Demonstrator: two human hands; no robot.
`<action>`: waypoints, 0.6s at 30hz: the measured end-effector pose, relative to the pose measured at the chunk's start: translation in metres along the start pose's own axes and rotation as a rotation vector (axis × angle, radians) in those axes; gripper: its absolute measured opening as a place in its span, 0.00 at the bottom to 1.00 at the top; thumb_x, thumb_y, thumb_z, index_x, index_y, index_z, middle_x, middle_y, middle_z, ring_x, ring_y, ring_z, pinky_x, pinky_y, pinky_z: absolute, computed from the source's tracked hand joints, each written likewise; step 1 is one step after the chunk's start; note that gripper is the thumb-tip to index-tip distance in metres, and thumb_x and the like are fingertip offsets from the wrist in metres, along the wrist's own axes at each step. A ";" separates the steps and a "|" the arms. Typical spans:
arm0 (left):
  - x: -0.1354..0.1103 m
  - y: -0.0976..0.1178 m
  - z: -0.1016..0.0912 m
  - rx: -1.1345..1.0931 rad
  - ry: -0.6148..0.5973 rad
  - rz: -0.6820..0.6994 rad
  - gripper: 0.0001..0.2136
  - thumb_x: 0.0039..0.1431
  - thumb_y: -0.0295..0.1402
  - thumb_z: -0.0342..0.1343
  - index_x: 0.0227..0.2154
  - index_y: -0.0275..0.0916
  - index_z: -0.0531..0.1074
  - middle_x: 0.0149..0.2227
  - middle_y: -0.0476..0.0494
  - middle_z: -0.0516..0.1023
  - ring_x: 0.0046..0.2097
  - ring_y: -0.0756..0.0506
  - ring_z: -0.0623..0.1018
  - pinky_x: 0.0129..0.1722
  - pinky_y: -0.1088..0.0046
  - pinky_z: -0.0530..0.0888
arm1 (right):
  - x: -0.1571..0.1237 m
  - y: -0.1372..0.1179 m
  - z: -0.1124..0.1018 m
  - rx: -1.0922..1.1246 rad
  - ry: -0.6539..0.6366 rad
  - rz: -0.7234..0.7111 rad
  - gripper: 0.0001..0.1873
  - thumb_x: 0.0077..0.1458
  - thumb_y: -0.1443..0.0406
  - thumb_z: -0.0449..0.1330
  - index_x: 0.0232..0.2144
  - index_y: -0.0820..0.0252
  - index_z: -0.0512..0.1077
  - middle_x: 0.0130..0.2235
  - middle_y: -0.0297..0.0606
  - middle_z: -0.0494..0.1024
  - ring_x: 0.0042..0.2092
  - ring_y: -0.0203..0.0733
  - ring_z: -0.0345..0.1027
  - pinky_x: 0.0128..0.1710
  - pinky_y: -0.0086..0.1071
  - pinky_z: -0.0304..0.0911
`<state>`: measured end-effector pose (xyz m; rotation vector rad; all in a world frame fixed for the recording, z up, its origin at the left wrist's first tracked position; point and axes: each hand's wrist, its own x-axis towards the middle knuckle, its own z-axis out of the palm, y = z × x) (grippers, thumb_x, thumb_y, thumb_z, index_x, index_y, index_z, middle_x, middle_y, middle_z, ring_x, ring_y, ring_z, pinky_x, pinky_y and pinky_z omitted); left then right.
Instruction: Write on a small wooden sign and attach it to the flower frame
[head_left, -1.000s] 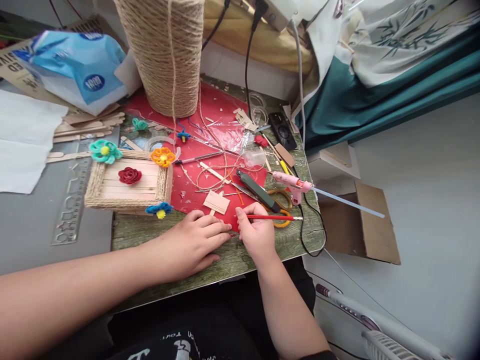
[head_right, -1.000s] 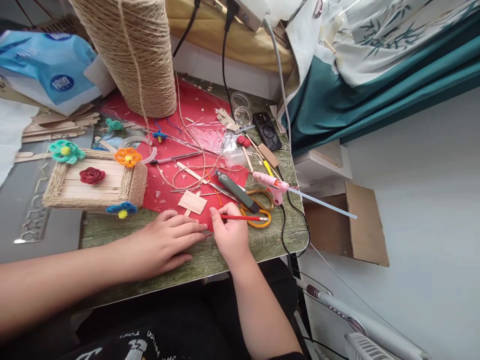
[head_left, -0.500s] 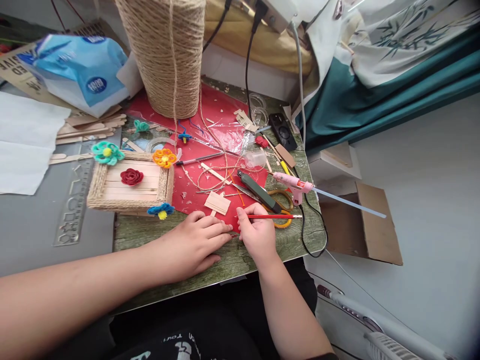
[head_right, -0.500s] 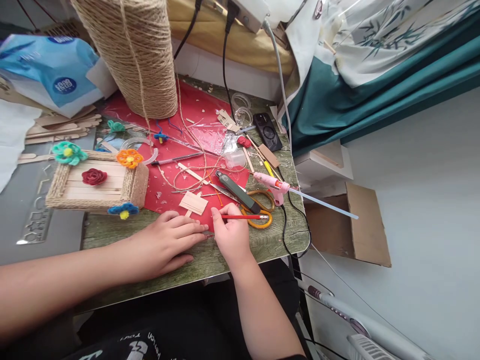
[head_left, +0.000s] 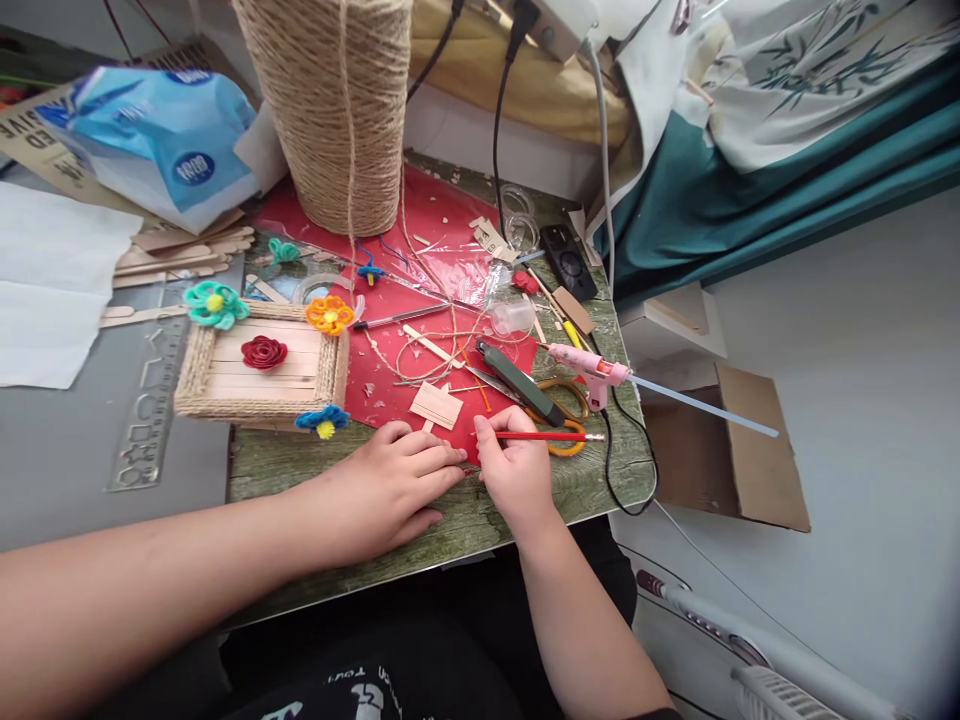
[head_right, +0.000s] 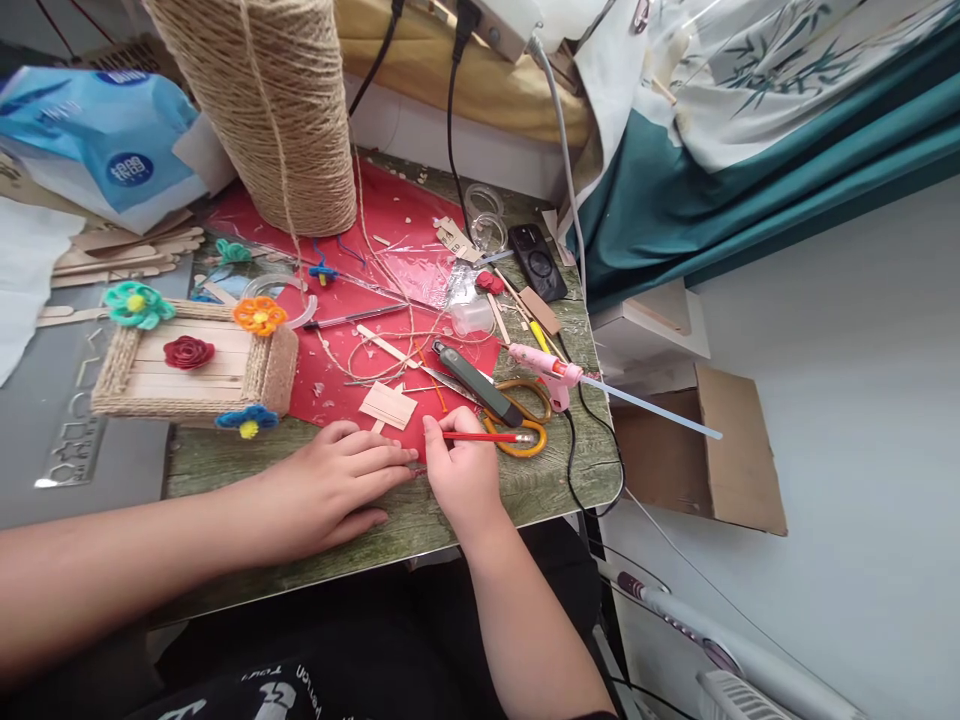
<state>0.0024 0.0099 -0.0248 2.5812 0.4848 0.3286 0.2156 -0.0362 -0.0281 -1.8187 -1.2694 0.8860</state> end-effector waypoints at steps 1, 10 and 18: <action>0.000 0.000 0.000 0.001 0.003 -0.002 0.19 0.66 0.39 0.57 0.59 0.44 0.71 0.63 0.43 0.75 0.59 0.37 0.73 0.58 0.53 0.61 | 0.000 0.000 0.000 -0.004 -0.004 -0.002 0.16 0.68 0.53 0.59 0.31 0.54 0.67 0.25 0.30 0.71 0.24 0.37 0.65 0.23 0.30 0.58; 0.000 0.001 0.000 -0.002 -0.008 -0.003 0.19 0.67 0.39 0.56 0.59 0.44 0.70 0.63 0.43 0.75 0.59 0.37 0.73 0.58 0.54 0.61 | 0.001 0.000 -0.001 -0.024 0.011 -0.054 0.17 0.68 0.55 0.59 0.29 0.54 0.66 0.25 0.30 0.70 0.27 0.39 0.65 0.30 0.33 0.60; 0.000 0.001 -0.001 0.017 0.005 0.003 0.20 0.66 0.39 0.58 0.59 0.45 0.71 0.62 0.43 0.76 0.58 0.37 0.74 0.57 0.55 0.62 | 0.002 -0.003 0.001 -0.083 0.046 -0.131 0.16 0.68 0.58 0.59 0.28 0.55 0.65 0.26 0.31 0.70 0.30 0.40 0.65 0.34 0.35 0.60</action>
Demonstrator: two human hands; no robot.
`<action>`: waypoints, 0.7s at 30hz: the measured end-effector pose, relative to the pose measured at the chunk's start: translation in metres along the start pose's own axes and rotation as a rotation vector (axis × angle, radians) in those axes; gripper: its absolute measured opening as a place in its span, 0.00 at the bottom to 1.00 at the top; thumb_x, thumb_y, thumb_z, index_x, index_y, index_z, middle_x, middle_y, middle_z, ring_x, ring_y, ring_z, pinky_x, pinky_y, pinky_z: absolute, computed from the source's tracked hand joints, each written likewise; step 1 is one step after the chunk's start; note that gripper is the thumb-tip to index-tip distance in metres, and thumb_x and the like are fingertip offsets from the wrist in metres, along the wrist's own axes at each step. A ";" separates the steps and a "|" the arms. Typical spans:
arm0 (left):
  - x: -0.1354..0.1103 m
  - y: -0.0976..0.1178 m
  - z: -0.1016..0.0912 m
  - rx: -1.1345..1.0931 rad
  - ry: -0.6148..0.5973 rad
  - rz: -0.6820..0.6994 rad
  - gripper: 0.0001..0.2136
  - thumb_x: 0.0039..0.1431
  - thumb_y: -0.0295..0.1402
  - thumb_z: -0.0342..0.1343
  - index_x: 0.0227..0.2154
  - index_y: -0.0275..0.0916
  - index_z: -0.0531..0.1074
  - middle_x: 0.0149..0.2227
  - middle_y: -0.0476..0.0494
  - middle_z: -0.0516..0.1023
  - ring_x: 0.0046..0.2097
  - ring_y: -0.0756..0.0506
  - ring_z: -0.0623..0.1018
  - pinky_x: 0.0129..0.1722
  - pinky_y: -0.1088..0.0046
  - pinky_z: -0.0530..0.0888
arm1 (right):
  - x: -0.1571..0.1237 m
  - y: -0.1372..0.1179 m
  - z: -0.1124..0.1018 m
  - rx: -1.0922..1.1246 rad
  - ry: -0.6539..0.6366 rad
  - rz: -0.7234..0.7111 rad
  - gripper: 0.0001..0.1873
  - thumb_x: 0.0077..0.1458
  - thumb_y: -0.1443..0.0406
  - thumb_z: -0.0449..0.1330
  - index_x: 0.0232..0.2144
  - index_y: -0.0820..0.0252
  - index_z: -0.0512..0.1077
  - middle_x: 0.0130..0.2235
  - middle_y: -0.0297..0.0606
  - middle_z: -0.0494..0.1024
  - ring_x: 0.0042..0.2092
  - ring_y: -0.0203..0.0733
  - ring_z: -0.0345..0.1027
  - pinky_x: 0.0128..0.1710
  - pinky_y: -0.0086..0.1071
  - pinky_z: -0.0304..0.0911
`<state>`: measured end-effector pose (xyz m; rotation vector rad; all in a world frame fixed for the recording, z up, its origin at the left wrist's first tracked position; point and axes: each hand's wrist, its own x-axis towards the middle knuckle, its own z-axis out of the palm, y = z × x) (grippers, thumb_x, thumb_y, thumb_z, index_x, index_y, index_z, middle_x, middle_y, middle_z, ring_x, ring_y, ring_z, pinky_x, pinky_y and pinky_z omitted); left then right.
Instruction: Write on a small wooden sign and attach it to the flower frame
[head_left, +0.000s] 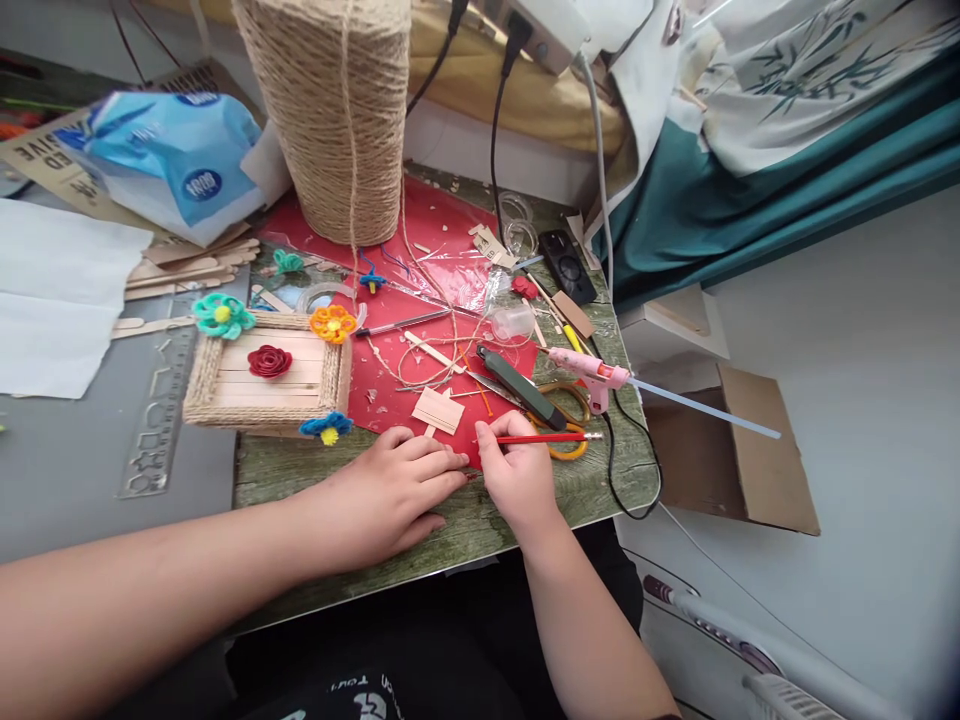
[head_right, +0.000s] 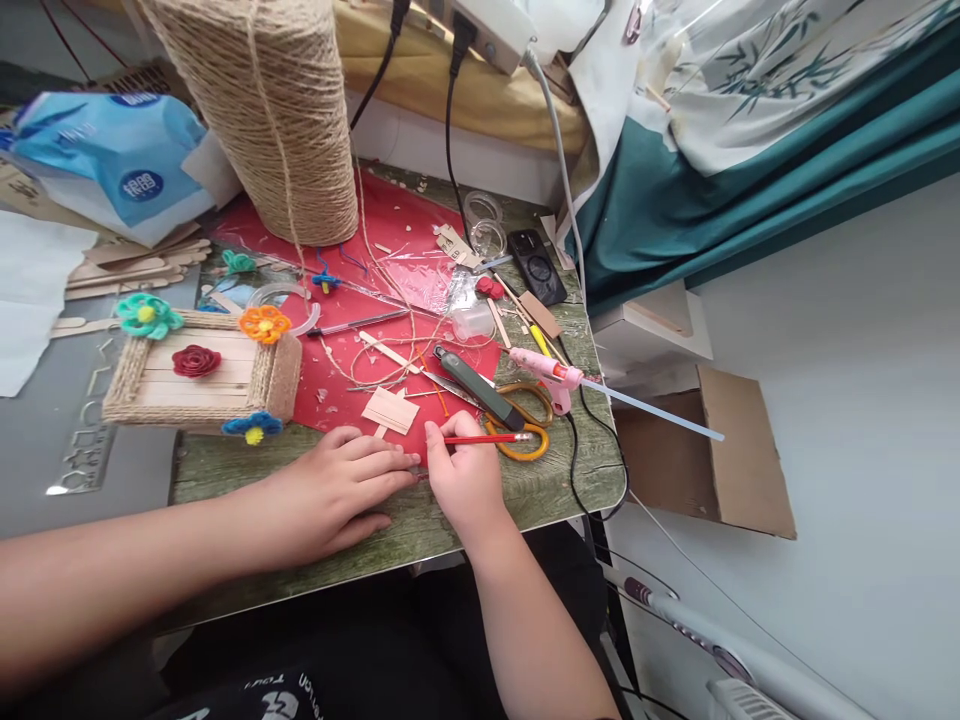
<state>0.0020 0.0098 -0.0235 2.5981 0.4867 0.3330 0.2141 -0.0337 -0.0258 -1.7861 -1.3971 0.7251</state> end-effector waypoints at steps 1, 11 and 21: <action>0.000 0.000 0.000 0.001 0.002 0.001 0.20 0.66 0.40 0.58 0.59 0.44 0.71 0.62 0.43 0.76 0.59 0.37 0.74 0.57 0.55 0.62 | 0.000 0.000 0.000 -0.007 0.003 -0.003 0.16 0.68 0.58 0.59 0.28 0.55 0.65 0.26 0.31 0.70 0.30 0.40 0.65 0.33 0.35 0.60; 0.000 0.000 0.001 -0.010 -0.014 -0.010 0.20 0.67 0.40 0.56 0.59 0.45 0.70 0.64 0.44 0.74 0.60 0.37 0.73 0.58 0.55 0.60 | 0.001 0.004 -0.001 0.002 -0.001 0.022 0.17 0.68 0.56 0.59 0.28 0.54 0.65 0.25 0.30 0.68 0.28 0.39 0.63 0.32 0.34 0.61; -0.001 0.001 0.000 -0.005 0.020 -0.001 0.21 0.65 0.39 0.59 0.60 0.45 0.71 0.63 0.43 0.75 0.59 0.38 0.74 0.58 0.56 0.62 | -0.002 0.007 -0.012 0.459 -0.029 0.220 0.16 0.62 0.51 0.65 0.34 0.55 0.69 0.23 0.27 0.72 0.20 0.33 0.64 0.19 0.27 0.61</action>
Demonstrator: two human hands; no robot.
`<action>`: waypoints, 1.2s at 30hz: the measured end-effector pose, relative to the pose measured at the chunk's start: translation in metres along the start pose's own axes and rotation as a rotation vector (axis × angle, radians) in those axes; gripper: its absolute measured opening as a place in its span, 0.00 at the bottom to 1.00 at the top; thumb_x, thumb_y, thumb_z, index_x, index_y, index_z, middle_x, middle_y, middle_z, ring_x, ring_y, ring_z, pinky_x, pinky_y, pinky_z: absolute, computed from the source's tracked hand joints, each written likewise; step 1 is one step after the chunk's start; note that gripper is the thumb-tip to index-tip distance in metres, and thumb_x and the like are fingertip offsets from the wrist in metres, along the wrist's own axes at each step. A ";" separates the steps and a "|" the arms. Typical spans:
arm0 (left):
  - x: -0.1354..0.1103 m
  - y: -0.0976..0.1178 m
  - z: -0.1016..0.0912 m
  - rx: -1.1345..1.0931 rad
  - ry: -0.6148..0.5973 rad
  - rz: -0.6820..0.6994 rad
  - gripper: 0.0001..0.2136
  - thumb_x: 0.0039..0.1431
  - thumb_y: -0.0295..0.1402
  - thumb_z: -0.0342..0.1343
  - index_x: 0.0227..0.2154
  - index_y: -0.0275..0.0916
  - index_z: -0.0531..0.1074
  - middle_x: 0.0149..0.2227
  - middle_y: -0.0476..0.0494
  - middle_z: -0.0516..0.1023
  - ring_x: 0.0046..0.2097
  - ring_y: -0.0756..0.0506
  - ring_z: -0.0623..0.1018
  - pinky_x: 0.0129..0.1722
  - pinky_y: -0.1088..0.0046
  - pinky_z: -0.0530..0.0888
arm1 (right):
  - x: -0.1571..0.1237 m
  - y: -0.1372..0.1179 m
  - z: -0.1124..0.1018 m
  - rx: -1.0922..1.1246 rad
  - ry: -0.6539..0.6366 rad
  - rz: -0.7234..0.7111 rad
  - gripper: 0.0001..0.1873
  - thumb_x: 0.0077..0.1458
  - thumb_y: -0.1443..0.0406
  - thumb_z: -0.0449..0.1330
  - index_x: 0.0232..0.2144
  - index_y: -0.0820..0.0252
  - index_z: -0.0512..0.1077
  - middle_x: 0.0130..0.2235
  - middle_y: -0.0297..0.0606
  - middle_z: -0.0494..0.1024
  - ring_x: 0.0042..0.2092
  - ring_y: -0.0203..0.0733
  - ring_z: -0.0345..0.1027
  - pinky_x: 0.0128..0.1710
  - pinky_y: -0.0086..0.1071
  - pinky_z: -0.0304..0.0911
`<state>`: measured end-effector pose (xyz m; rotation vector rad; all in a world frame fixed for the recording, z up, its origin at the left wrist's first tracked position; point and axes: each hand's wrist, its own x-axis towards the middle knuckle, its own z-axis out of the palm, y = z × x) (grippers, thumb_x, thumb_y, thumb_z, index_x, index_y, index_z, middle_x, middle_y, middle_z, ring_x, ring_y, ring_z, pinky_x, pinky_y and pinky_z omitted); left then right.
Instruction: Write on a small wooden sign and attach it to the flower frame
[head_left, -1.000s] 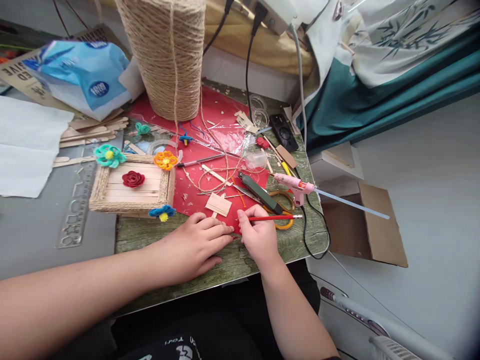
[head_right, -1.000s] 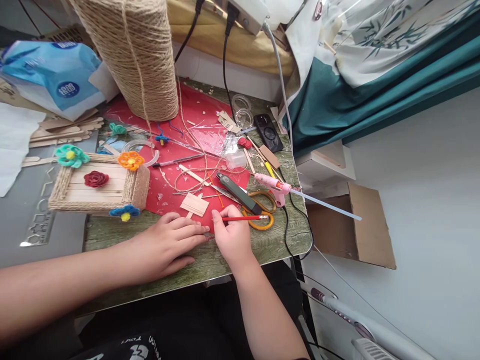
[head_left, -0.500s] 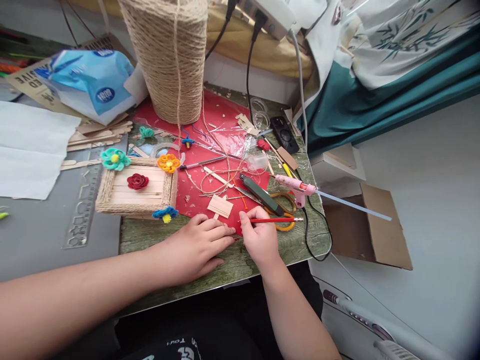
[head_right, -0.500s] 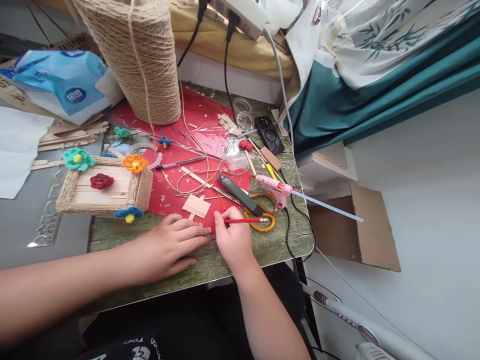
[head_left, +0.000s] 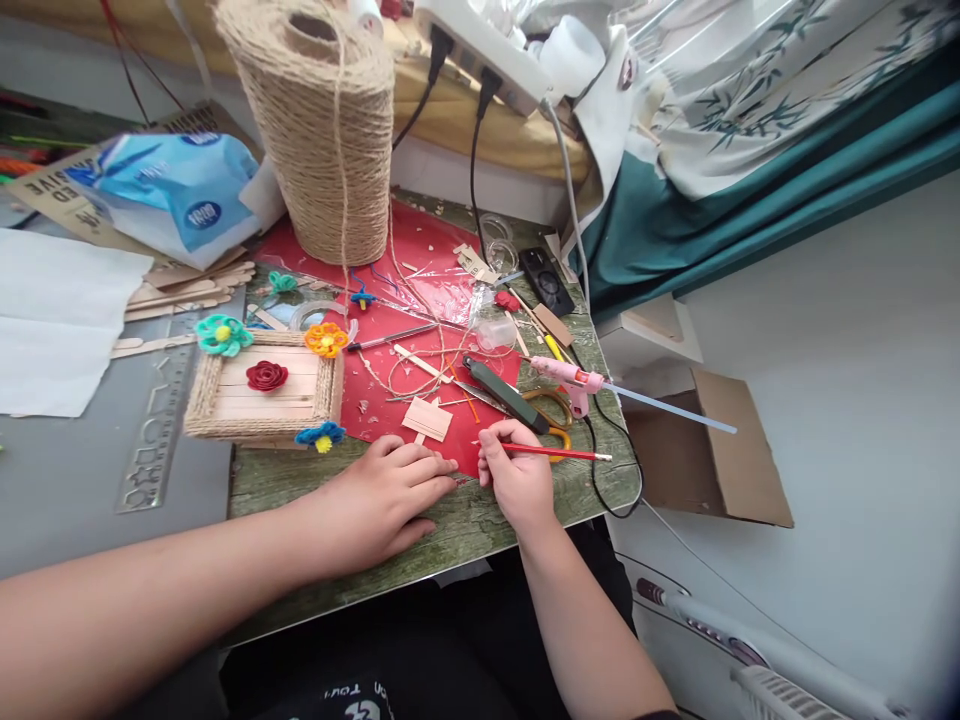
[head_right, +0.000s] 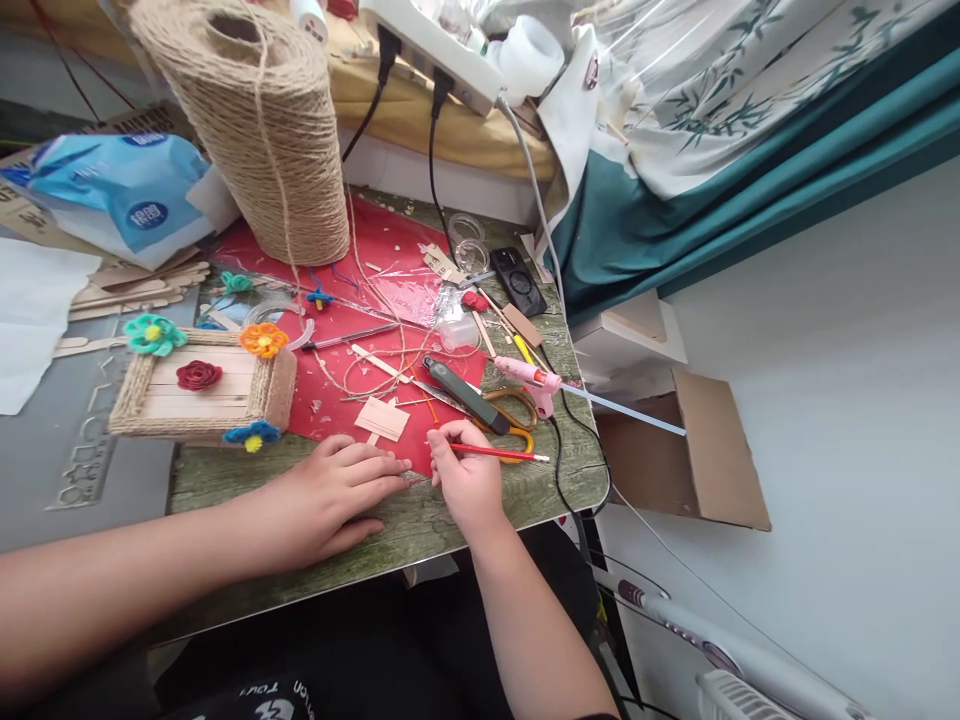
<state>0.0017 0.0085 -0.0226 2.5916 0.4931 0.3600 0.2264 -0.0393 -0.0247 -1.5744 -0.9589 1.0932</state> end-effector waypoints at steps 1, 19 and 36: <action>0.000 0.000 0.000 -0.001 0.003 0.003 0.21 0.65 0.40 0.59 0.60 0.45 0.71 0.62 0.43 0.75 0.58 0.38 0.74 0.58 0.56 0.62 | 0.002 -0.003 -0.002 -0.029 -0.036 0.005 0.16 0.62 0.51 0.66 0.34 0.56 0.70 0.24 0.28 0.73 0.20 0.33 0.66 0.21 0.27 0.62; 0.001 -0.001 0.004 -0.007 -0.016 0.008 0.19 0.68 0.38 0.55 0.60 0.45 0.70 0.67 0.44 0.72 0.61 0.38 0.72 0.57 0.55 0.62 | 0.003 0.008 0.001 -0.276 0.010 -0.090 0.18 0.64 0.50 0.63 0.31 0.54 0.68 0.25 0.30 0.72 0.21 0.35 0.64 0.19 0.29 0.59; 0.001 0.000 0.001 -0.017 -0.016 -0.007 0.20 0.66 0.38 0.57 0.59 0.45 0.71 0.66 0.44 0.73 0.60 0.38 0.73 0.58 0.55 0.62 | 0.004 0.005 0.004 -0.358 0.033 -0.124 0.17 0.66 0.52 0.61 0.29 0.54 0.67 0.26 0.31 0.71 0.24 0.38 0.66 0.22 0.31 0.60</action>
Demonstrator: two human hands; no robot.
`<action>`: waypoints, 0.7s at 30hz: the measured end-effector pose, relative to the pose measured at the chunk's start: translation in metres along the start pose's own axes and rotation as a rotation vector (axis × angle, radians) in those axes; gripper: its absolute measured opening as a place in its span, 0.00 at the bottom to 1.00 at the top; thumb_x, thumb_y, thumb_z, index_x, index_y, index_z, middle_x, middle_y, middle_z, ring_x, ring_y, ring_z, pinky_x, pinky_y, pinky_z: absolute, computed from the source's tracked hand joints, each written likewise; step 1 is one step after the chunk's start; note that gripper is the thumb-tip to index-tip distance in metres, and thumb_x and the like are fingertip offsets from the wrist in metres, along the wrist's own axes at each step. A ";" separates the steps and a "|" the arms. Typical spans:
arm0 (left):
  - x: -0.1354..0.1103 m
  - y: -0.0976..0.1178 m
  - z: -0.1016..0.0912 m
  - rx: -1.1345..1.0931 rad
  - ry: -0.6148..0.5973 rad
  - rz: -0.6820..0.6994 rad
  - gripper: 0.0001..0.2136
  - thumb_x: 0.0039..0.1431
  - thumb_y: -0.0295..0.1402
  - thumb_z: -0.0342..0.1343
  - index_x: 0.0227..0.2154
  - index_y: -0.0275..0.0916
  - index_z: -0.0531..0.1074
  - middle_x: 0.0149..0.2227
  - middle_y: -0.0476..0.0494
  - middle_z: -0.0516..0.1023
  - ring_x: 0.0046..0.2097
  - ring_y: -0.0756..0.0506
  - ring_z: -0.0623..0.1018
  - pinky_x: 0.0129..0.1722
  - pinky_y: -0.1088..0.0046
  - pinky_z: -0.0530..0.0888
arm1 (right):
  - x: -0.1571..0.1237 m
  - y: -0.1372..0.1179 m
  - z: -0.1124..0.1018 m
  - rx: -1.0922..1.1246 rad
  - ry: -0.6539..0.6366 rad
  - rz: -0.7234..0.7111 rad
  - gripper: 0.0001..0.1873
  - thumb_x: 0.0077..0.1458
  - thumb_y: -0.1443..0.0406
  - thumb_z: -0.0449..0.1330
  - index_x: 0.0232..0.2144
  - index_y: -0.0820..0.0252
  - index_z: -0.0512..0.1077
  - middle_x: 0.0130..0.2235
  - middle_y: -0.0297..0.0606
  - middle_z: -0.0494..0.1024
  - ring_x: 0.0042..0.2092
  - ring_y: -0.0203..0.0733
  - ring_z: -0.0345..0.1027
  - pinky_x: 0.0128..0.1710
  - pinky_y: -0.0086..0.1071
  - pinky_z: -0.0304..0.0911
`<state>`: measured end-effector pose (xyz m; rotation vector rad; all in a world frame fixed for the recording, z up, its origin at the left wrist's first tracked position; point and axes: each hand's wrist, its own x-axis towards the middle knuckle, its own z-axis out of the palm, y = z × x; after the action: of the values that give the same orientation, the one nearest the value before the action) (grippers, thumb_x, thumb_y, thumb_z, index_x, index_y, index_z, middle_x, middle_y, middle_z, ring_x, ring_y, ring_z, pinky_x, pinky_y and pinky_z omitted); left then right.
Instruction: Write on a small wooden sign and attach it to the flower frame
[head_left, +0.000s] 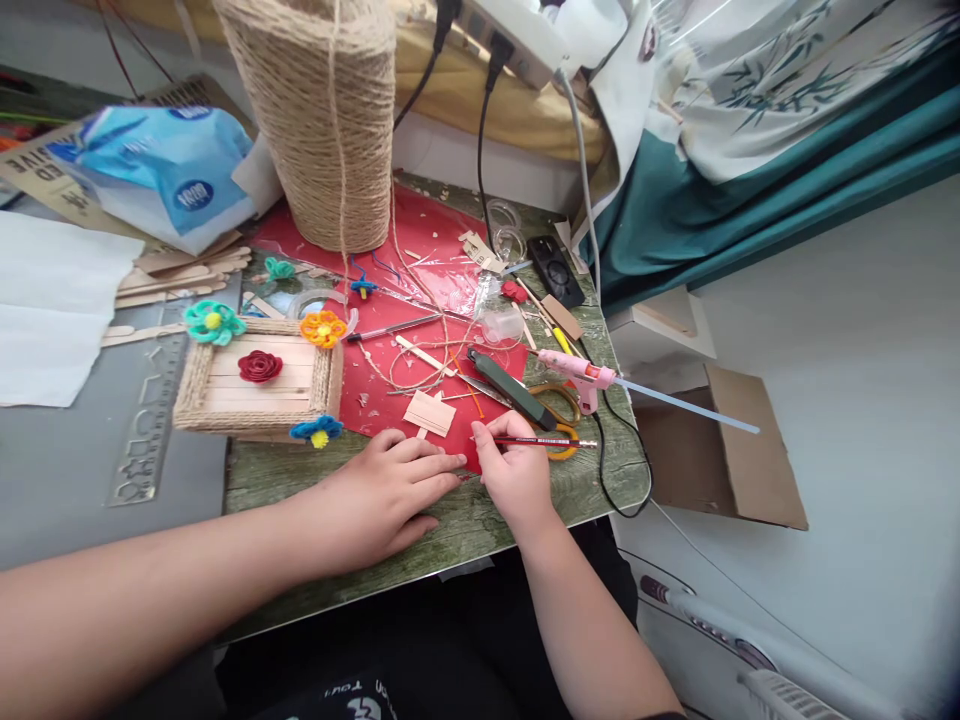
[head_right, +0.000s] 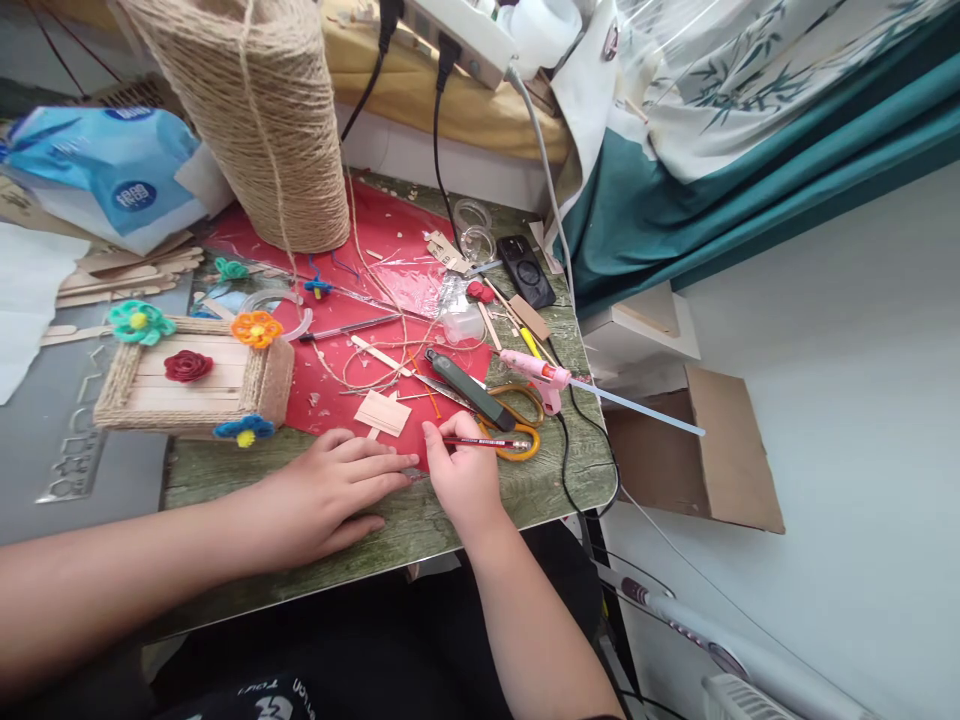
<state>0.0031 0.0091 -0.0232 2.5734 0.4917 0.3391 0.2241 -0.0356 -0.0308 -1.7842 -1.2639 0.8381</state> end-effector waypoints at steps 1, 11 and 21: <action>0.000 0.000 0.000 -0.001 0.005 0.001 0.20 0.65 0.38 0.58 0.59 0.46 0.71 0.65 0.43 0.73 0.60 0.38 0.73 0.58 0.56 0.62 | 0.000 0.000 0.000 0.007 -0.003 0.006 0.17 0.66 0.52 0.61 0.30 0.54 0.67 0.25 0.31 0.71 0.24 0.38 0.66 0.22 0.31 0.59; -0.001 -0.001 0.001 -0.004 0.009 0.010 0.20 0.66 0.38 0.57 0.60 0.45 0.71 0.66 0.43 0.73 0.60 0.38 0.73 0.58 0.55 0.62 | 0.002 0.004 -0.001 0.043 -0.034 0.026 0.18 0.65 0.50 0.62 0.30 0.54 0.67 0.24 0.30 0.71 0.22 0.37 0.64 0.20 0.30 0.58; 0.000 -0.001 0.000 -0.014 -0.015 0.004 0.19 0.67 0.38 0.56 0.60 0.45 0.70 0.67 0.44 0.71 0.61 0.37 0.72 0.58 0.54 0.61 | 0.002 0.004 -0.001 0.051 -0.054 0.038 0.17 0.65 0.51 0.63 0.30 0.55 0.69 0.25 0.30 0.72 0.22 0.36 0.64 0.20 0.29 0.58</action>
<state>0.0027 0.0096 -0.0236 2.5615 0.4770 0.3237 0.2276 -0.0349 -0.0337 -1.7611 -1.2351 0.9375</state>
